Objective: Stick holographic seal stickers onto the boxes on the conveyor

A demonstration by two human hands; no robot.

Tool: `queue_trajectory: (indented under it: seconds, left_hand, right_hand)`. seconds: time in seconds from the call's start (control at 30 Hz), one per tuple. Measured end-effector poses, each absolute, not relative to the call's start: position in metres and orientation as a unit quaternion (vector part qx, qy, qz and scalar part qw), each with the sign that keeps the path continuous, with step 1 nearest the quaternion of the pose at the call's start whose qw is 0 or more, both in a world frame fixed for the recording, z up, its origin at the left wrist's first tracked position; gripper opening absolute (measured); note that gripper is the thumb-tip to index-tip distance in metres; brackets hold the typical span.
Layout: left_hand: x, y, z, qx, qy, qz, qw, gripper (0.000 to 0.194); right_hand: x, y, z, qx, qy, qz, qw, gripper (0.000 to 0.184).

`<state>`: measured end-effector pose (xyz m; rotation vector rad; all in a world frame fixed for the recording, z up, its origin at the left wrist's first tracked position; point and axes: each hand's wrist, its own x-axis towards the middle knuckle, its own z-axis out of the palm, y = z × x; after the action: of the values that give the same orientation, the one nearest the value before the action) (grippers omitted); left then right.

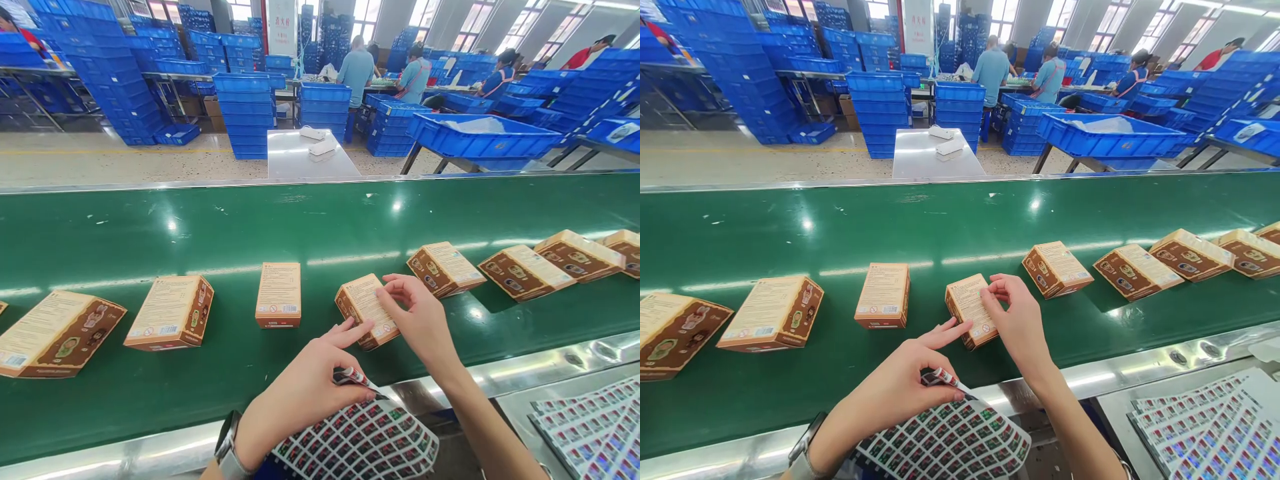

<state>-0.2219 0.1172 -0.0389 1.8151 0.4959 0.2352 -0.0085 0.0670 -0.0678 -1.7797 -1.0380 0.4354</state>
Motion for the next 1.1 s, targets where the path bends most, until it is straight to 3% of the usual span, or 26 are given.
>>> queue_trajectory:
  seconds: [0.13, 0.27, 0.4, 0.53, 0.8, 0.97, 1.1]
  left_hand:
    - [-0.221, 0.115, -0.037, 0.761, 0.214, 0.119, 0.601, 0.004]
    - [-0.237, 0.112, -0.035, 0.727, 0.332, 0.141, 0.585, 0.020]
    - [-0.268, 0.115, -0.032, 0.670, 0.414, 0.185, 0.588, 0.031]
    - [-0.258, 0.109, -0.028, 0.631, 0.421, 0.225, 0.611, 0.031]
    - [-0.181, 0.080, -0.029, 0.614, 0.354, 0.181, 0.682, 0.020]
    - [-0.199, 0.086, -0.031, 0.603, 0.378, 0.206, 0.672, 0.023]
    - [-0.207, 0.101, -0.027, 0.681, 0.393, 0.200, 0.584, 0.015]
  right_hand:
    - [-0.002, 0.071, -0.065, -0.747, -0.395, 0.170, 0.506, 0.053]
    - [-0.006, 0.069, -0.051, -0.757, -0.494, 0.059, 0.425, 0.032]
    - [-0.053, 0.054, -0.023, -0.633, -0.685, 0.014, 0.359, 0.015]
    - [-0.068, 0.037, -0.011, -0.535, -0.779, 0.006, 0.328, 0.012]
    - [0.007, 0.025, -0.015, -0.492, -0.810, -0.057, 0.314, 0.012]
    - [-0.007, 0.024, -0.014, -0.500, -0.768, 0.041, 0.397, 0.014]
    - [0.009, 0.047, -0.030, -0.623, -0.478, 0.242, 0.570, 0.011]
